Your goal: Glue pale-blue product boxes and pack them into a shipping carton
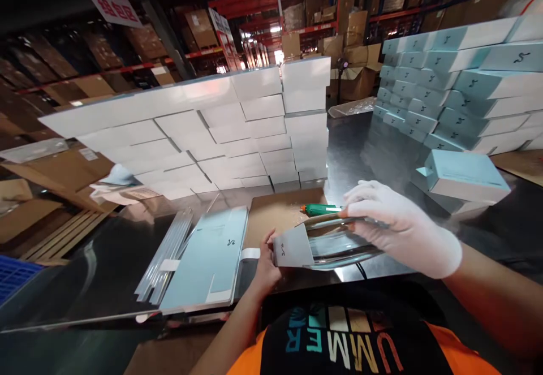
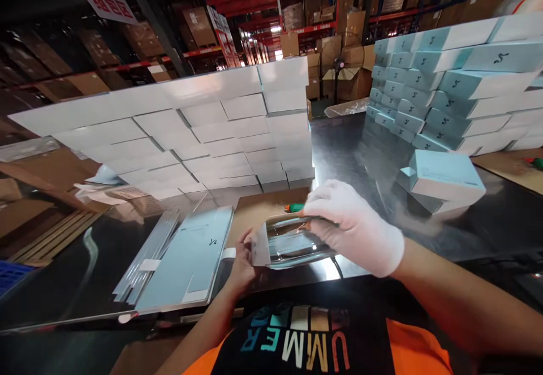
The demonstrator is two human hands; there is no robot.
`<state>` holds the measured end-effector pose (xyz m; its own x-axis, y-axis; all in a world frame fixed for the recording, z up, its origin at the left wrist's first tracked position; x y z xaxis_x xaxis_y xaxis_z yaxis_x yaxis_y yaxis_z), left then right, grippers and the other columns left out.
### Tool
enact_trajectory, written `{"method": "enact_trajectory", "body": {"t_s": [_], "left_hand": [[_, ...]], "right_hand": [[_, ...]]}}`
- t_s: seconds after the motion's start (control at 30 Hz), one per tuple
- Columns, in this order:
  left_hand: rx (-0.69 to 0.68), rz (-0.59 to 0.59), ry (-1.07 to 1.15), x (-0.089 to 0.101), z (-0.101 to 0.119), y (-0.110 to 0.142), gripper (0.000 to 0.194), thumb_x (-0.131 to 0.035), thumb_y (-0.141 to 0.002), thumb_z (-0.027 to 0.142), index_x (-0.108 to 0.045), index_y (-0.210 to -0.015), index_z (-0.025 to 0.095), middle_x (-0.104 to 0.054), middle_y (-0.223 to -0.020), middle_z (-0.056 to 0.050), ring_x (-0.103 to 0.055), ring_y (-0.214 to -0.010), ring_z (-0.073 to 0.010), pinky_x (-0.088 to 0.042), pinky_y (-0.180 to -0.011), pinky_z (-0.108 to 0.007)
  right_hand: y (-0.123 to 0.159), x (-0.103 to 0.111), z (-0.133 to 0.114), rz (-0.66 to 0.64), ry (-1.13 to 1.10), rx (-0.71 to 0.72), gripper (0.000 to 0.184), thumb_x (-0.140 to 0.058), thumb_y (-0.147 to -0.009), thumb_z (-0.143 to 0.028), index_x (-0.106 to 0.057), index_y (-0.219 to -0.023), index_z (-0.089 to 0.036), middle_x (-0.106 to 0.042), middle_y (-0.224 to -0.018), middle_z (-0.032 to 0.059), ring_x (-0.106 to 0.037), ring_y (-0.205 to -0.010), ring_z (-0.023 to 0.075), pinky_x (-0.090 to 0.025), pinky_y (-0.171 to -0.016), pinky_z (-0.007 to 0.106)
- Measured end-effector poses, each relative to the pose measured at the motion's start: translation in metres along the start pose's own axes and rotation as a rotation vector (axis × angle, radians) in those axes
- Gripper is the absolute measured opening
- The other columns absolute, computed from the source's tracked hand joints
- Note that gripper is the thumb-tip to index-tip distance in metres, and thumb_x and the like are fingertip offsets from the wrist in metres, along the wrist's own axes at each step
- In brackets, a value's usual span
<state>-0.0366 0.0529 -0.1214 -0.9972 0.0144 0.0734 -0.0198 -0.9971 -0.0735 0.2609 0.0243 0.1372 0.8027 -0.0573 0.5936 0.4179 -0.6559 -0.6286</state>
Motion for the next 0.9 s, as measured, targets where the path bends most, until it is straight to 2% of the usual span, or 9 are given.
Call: {"method": "enact_trajectory", "body": {"t_s": [0.13, 0.27, 0.33, 0.43, 0.53, 0.63, 0.7, 0.77, 0.9], "left_hand": [[0.114, -0.004, -0.125, 0.001, -0.023, 0.006, 0.074, -0.101, -0.054, 0.041, -0.068, -0.118, 0.022, -0.076, -0.113, -0.011, -0.074, -0.107, -0.0371, -0.060, -0.100, -0.055], [0.108, 0.013, -0.181, 0.004, -0.031, 0.005, 0.086, -0.102, -0.054, 0.035, -0.067, -0.131, 0.019, -0.075, -0.123, -0.016, -0.070, -0.119, -0.0410, -0.054, -0.110, -0.061], [0.020, 0.036, -0.140, 0.003, -0.023, 0.004, 0.103, -0.101, -0.063, 0.042, -0.053, -0.152, 0.023, -0.070, -0.140, -0.018, -0.067, -0.132, -0.0393, -0.050, -0.117, -0.060], [-0.220, 0.094, -0.109, 0.000, 0.009, 0.001, 0.093, -0.092, -0.080, 0.059, -0.051, -0.156, 0.025, -0.060, -0.155, -0.021, -0.058, -0.147, -0.0388, -0.046, -0.124, -0.058], [-0.425, 0.137, -0.133, -0.006, 0.050, -0.002, 0.061, -0.080, -0.092, 0.068, -0.068, -0.133, 0.025, -0.066, -0.145, -0.017, -0.058, -0.146, -0.0370, -0.049, -0.119, -0.053], [-0.492, 0.207, -0.114, -0.011, 0.076, -0.003, 0.035, -0.072, -0.102, 0.058, -0.069, -0.102, 0.023, -0.071, -0.123, -0.011, -0.069, -0.123, -0.0280, -0.055, -0.105, -0.041], [-0.513, 0.324, -0.025, -0.007, 0.078, -0.001, 0.027, -0.072, -0.105, 0.052, -0.065, -0.107, 0.025, -0.069, -0.125, -0.009, -0.069, -0.116, -0.0232, -0.055, -0.100, -0.036], [-0.544, 0.387, 0.042, -0.001, 0.071, 0.002, 0.042, -0.070, -0.103, 0.063, -0.062, -0.124, 0.028, -0.065, -0.136, -0.011, -0.068, -0.125, -0.0248, -0.055, -0.104, -0.039], [-0.559, 0.195, -0.168, 0.001, 0.051, -0.002, 0.073, -0.081, -0.080, 0.086, -0.073, -0.119, 0.024, -0.062, -0.140, -0.016, -0.062, -0.138, -0.0360, -0.052, -0.115, -0.051]], "right_hand": [[0.020, -0.032, 0.033, 0.059, -0.048, -0.166, 0.063, -0.075, -0.102, -0.052, -0.061, -0.159, -0.030, -0.059, -0.162, 0.0117, -0.060, -0.149, 0.0314, -0.051, -0.127, 0.051], [0.062, -0.075, 0.084, 0.116, -0.161, -0.377, 0.093, -0.073, -0.099, -0.066, -0.038, -0.175, -0.026, -0.046, -0.174, 0.0186, -0.055, -0.154, 0.0350, -0.046, -0.130, 0.058], [0.075, -0.099, 0.099, 0.127, -0.219, -0.442, 0.088, -0.071, -0.100, -0.065, -0.041, -0.174, -0.026, -0.045, -0.175, 0.0180, -0.048, -0.160, 0.0337, -0.042, -0.133, 0.057], [0.073, -0.124, 0.099, 0.181, -0.408, -0.452, 0.076, -0.067, -0.101, -0.069, -0.059, -0.162, -0.025, -0.044, -0.176, 0.0154, -0.039, -0.166, 0.0327, -0.037, -0.136, 0.052], [0.057, -0.143, 0.093, 0.195, -0.621, -0.540, 0.071, -0.061, -0.099, -0.078, -0.074, -0.140, -0.022, -0.063, -0.159, 0.0158, -0.058, -0.151, 0.0343, -0.054, -0.123, 0.048], [0.046, -0.155, 0.092, 0.281, -0.574, -0.682, 0.059, -0.064, -0.098, -0.068, -0.072, -0.135, -0.022, -0.075, -0.137, 0.0128, -0.070, -0.129, 0.0308, -0.059, -0.113, 0.047], [0.044, -0.157, 0.093, 0.387, -0.437, -0.720, 0.050, -0.067, -0.092, -0.053, -0.068, -0.132, -0.022, -0.075, -0.131, 0.0114, -0.070, -0.124, 0.0284, -0.056, -0.114, 0.047], [0.043, -0.156, 0.095, 0.454, -0.366, -0.727, 0.048, -0.066, -0.087, -0.043, -0.065, -0.131, -0.022, -0.074, -0.128, 0.0107, -0.070, -0.117, 0.0259, -0.057, -0.109, 0.045], [0.040, -0.138, 0.110, 0.395, -0.390, -0.647, 0.043, -0.059, -0.092, -0.040, -0.058, -0.132, -0.023, -0.074, -0.129, 0.0111, -0.072, -0.107, 0.0231, -0.061, -0.093, 0.040]]}}
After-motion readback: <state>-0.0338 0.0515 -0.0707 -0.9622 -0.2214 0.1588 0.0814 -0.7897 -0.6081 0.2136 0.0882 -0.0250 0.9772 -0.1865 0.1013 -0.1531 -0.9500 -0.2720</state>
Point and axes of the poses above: each hand's wrist, its own y-axis away from the middle knuckle, its own x-axis out of the back of the hand, z = x × y, the point moved 6 cm from there along -y, towards the middle knuckle
